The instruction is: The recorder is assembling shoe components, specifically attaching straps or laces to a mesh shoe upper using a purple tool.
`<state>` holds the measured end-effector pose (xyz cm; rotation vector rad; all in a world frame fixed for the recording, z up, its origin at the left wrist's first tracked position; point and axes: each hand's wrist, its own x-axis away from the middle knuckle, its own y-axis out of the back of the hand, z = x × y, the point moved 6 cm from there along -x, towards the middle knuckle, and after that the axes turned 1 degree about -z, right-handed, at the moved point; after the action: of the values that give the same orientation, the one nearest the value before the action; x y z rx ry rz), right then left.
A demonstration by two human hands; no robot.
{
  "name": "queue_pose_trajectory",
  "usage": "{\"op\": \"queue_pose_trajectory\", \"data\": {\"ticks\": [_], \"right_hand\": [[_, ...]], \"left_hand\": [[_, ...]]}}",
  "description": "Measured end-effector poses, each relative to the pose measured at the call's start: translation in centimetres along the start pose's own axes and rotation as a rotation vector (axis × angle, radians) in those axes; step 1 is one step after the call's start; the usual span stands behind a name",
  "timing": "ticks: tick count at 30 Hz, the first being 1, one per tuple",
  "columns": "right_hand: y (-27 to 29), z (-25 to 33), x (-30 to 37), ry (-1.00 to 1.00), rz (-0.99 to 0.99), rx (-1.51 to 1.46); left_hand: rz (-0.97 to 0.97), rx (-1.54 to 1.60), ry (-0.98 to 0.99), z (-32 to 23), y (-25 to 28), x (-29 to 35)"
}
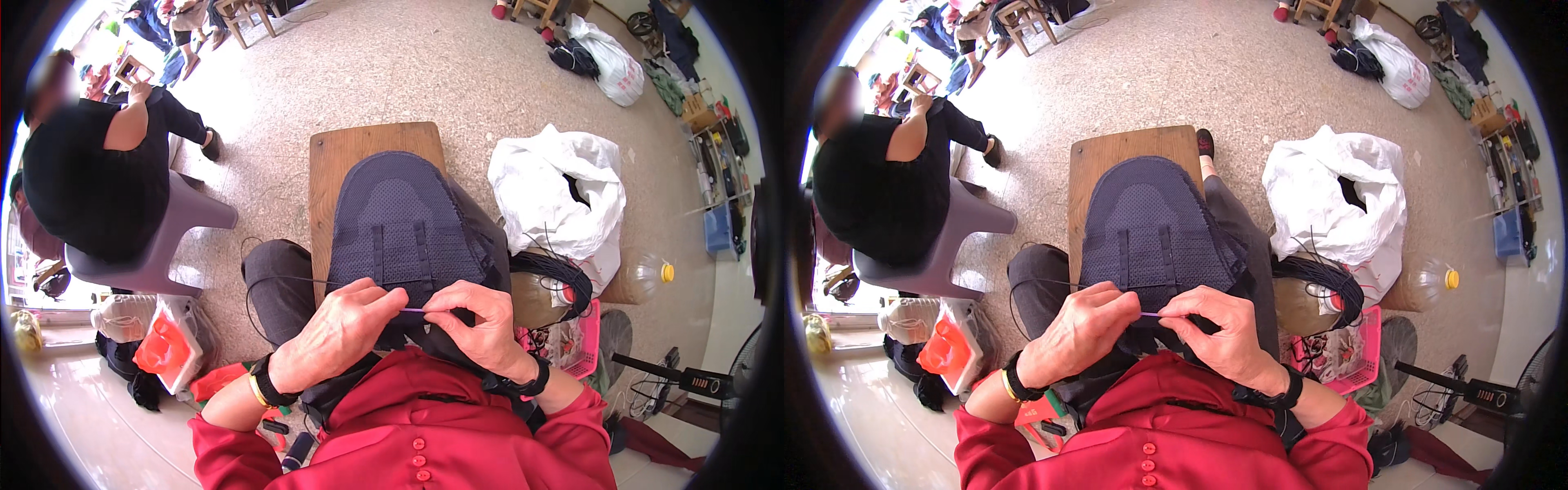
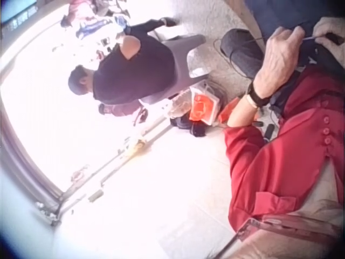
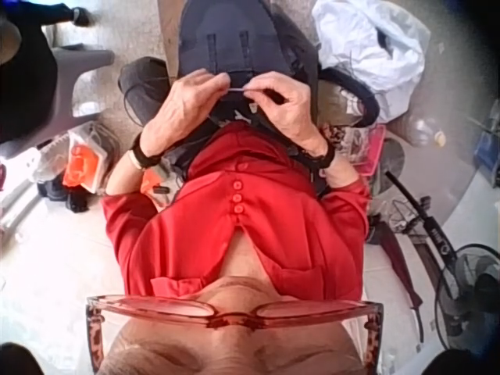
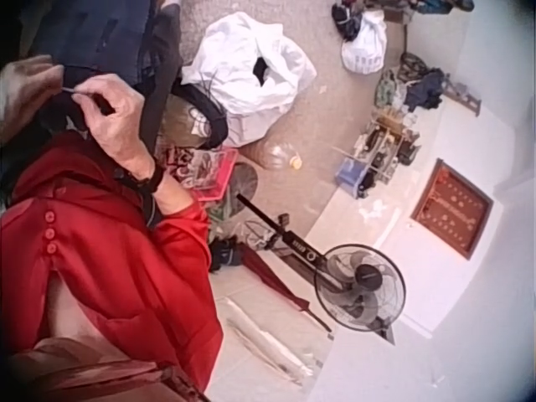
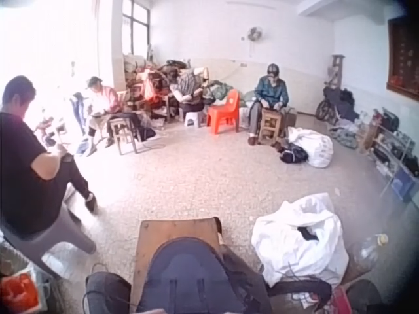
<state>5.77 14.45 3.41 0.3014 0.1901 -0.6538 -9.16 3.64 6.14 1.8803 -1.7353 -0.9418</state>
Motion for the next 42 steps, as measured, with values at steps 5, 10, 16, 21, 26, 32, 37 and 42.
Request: {"op": "queue_pose_trajectory", "data": {"ticks": [5,10,16,21,26,32,37,42], "right_hand": [[0.3,-0.9,0.0,-0.063,-0.038,-0.025],[0.3,-0.6,-0.1,-0.050,-0.047,0.011],[0.5,-0.2,-0.5,-0.051,-0.051,0.048],[0.7,-0.2,-0.8,-0.054,-0.035,0.059],[0.8,-0.4,-1.1,-0.060,-0.041,0.058],[0.7,-1.2,-1.2,-0.073,-0.050,0.086],[1.2,-1.3,-1.6,-0.032,-0.117,0.196],[1.4,-1.9,-1.5,0.007,-0.148,0.298]], "left_hand": [[-0.058,-0.070,-0.060,-0.4,0.1,-0.3],[-0.101,-0.141,-0.117,-0.8,0.2,-0.6],[0.033,-0.096,0.100,-0.9,-0.7,-0.4],[-0.036,0.211,0.316,0.1,-0.7,-0.2],[-0.050,0.247,0.360,0.7,-0.9,-0.1],[-0.042,0.064,0.256,0.5,-0.4,-0.5],[-0.061,-0.010,0.243,1.3,0.3,-0.5],[-0.064,-0.082,0.280,2.1,0.7,-0.6]]}}
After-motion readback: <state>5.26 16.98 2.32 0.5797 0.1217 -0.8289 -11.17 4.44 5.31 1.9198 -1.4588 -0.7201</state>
